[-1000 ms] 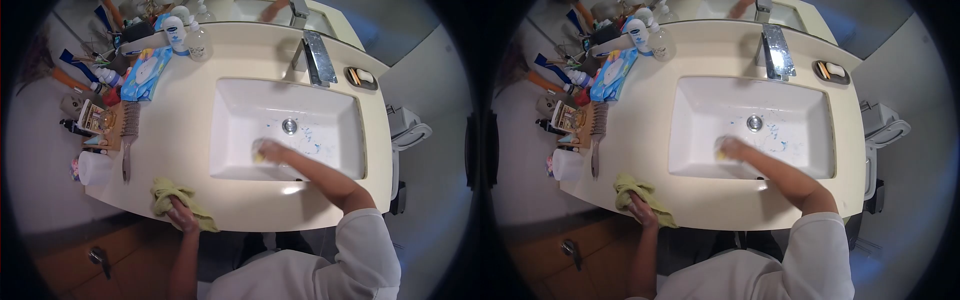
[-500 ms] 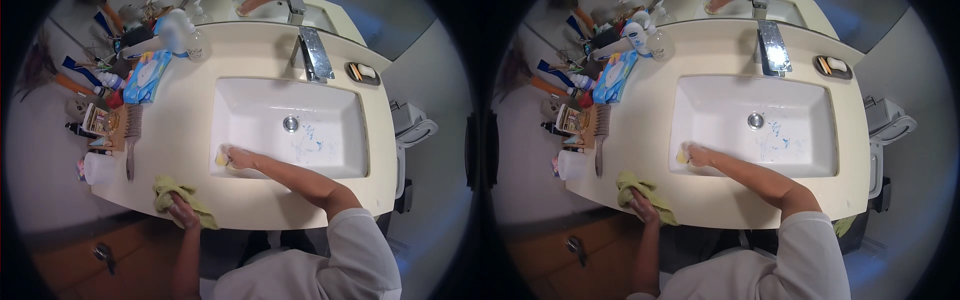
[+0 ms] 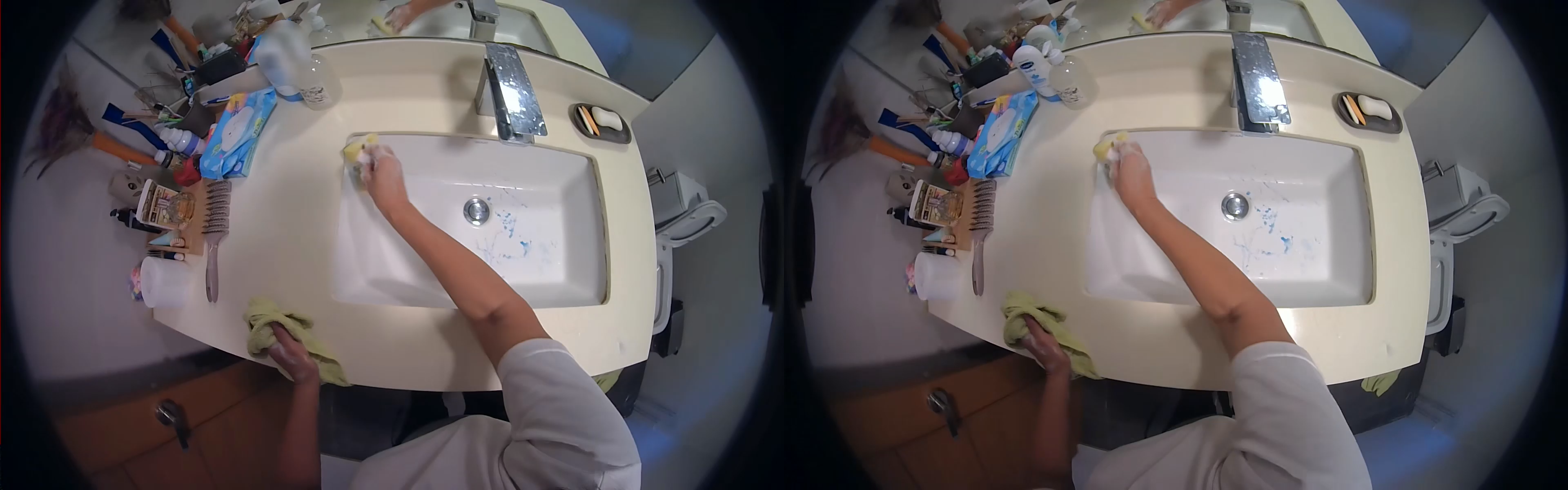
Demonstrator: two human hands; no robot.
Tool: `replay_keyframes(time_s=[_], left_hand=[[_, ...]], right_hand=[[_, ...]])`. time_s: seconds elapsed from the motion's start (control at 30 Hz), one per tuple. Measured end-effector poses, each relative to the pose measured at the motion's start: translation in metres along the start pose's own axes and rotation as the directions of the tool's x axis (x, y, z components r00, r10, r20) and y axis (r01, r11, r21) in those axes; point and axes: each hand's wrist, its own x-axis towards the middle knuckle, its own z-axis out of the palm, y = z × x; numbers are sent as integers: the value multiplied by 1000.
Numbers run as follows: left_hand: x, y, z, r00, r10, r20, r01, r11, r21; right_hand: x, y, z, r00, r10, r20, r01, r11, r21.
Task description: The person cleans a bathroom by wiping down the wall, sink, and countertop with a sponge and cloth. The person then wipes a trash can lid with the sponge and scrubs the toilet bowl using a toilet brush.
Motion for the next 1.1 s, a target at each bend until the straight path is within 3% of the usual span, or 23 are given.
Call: replay_keyframes(time_s=[0.07,0.1,0.13,0.17,0.2,0.3,0.37,0.4,0.47,0.5,0.53,0.6,0.63,0.7,0.73,0.8,0.83,0.87,0.9,0.97,1.0,1.03,1.1], left_hand=[[-1,-8,-1,999,-32,-35,24,977,-211],[-3,-25,-7,962,272,-16,-265,949,171],[-6,-36,-10,845,521,119,-504,702,503],[-7,-35,-11,850,512,123,-500,711,495],[-6,-28,-12,950,289,115,-309,833,458],[4,-57,-14,995,0,95,-43,888,457],[6,-55,-11,946,323,35,-219,554,803],[0,-53,-16,955,277,107,-290,786,546],[3,-53,-13,986,147,73,-164,911,379],[4,-50,-11,995,79,65,-94,954,285],[5,-47,-8,998,11,56,-21,982,188],[1,-30,-2,981,-195,-19,173,908,-381],[1,-36,-3,980,-198,-25,173,907,-384],[1,-38,-5,997,-72,-6,71,994,-86],[2,-38,-6,1000,-30,4,30,999,16],[-4,-1,0,966,-258,4,236,878,-416],[-6,-8,-2,965,-262,11,243,877,-414],[-7,-22,-8,996,-86,18,84,990,116],[-7,-34,-13,991,70,114,-125,790,600],[-4,-50,-15,983,166,81,-180,762,621],[-4,-58,-14,966,255,43,-222,731,645],[-2,-69,-15,965,256,62,-235,731,641],[3,-67,-14,955,297,-1,-279,898,339]], right_hand=[[14,-14,-20,991,-131,16,132,990,-56],[21,-19,-29,968,-248,33,250,962,-110],[28,-17,-30,969,-244,44,248,961,-120],[40,-13,-28,919,-304,252,370,884,-284],[52,-11,-25,833,-313,456,507,762,-404],[76,-6,-12,749,-348,564,619,671,-409],[70,22,-24,780,-376,500,603,664,-442],[66,37,-35,806,-414,422,586,658,-473],[61,80,-97,762,-528,375,646,570,-508],[62,92,-140,890,38,455,30,990,-141],[45,92,-184,973,-164,162,191,967,-170],[45,146,-270,807,-238,541,570,553,-607],[44,126,-293,766,-299,569,639,456,-620],[40,122,-299,781,-299,549,623,440,-646],[40,122,-297,799,-295,524,601,426,-676],[46,134,-250,734,285,617,426,515,-744],[45,121,-203,900,-32,434,282,802,-526],[49,107,-157,881,-187,435,403,778,-482],[54,93,-111,839,-341,424,522,726,-448],[66,67,-19,777,-523,351,629,679,-379],[71,32,-3,790,-274,548,494,814,-305],[75,4,0,768,-297,568,556,750,-359],[73,18,-18,783,-344,519,550,772,-318]])
